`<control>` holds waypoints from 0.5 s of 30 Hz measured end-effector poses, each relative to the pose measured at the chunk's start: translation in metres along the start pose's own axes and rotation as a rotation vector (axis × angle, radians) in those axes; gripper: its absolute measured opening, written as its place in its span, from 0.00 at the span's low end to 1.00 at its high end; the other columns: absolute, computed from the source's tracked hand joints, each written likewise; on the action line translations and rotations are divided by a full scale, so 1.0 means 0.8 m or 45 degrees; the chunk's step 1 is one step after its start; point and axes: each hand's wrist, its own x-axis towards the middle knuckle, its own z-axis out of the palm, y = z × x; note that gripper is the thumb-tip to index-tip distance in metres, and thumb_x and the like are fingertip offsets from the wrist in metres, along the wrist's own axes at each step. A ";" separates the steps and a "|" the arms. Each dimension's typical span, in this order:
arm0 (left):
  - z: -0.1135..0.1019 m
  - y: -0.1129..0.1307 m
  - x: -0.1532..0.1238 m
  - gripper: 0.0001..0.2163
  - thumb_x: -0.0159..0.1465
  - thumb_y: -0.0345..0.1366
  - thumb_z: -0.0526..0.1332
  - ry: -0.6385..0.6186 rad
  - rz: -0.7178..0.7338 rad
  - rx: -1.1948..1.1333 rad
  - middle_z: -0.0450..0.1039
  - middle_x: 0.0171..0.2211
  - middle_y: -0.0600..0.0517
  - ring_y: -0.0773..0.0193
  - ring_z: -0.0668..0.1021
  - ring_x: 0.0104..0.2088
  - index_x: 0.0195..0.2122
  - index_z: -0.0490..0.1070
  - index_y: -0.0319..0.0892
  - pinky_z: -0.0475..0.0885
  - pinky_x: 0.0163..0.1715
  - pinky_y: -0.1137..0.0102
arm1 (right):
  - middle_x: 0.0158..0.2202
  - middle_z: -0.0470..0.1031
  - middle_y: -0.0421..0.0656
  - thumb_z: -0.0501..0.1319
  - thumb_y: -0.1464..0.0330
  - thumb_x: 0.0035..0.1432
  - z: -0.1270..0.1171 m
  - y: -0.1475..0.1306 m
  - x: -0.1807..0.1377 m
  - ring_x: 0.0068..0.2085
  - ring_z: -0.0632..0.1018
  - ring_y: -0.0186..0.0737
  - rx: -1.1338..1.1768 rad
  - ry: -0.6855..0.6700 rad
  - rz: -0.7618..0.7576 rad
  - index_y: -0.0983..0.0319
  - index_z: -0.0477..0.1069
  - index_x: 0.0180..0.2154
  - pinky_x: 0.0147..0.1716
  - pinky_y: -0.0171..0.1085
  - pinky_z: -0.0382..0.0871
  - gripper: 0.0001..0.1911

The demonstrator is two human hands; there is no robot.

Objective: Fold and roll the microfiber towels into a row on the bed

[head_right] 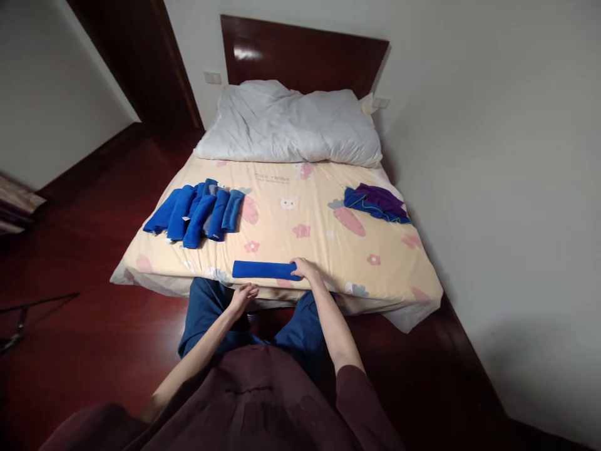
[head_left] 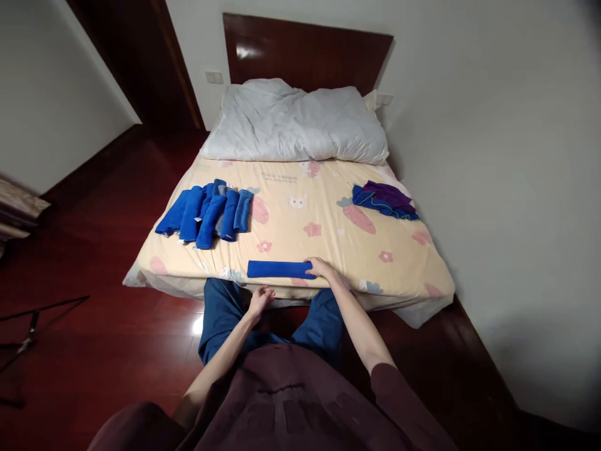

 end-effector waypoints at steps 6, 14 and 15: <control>0.007 0.051 0.065 0.17 0.58 0.43 0.72 0.367 -0.033 -0.215 0.64 0.22 0.57 0.68 0.75 0.23 0.28 0.63 0.44 0.79 0.33 0.68 | 0.48 0.82 0.46 0.75 0.73 0.44 -0.001 -0.007 0.015 0.47 0.83 0.45 -0.058 -0.004 -0.068 0.59 0.81 0.47 0.44 0.34 0.75 0.25; 0.005 0.072 0.070 0.19 0.53 0.49 0.73 0.388 0.128 -0.198 0.62 0.18 0.57 0.66 0.72 0.21 0.26 0.65 0.45 0.72 0.25 0.69 | 0.40 0.82 0.45 0.75 0.71 0.44 0.006 -0.005 0.007 0.34 0.83 0.39 0.066 0.028 -0.074 0.60 0.80 0.44 0.32 0.32 0.73 0.22; 0.008 0.076 0.067 0.18 0.54 0.49 0.72 0.359 0.167 -0.214 0.63 0.18 0.57 0.66 0.73 0.22 0.27 0.66 0.44 0.72 0.25 0.69 | 0.39 0.82 0.44 0.75 0.71 0.43 0.005 -0.005 0.005 0.33 0.82 0.38 0.090 0.029 -0.079 0.60 0.80 0.43 0.31 0.32 0.72 0.21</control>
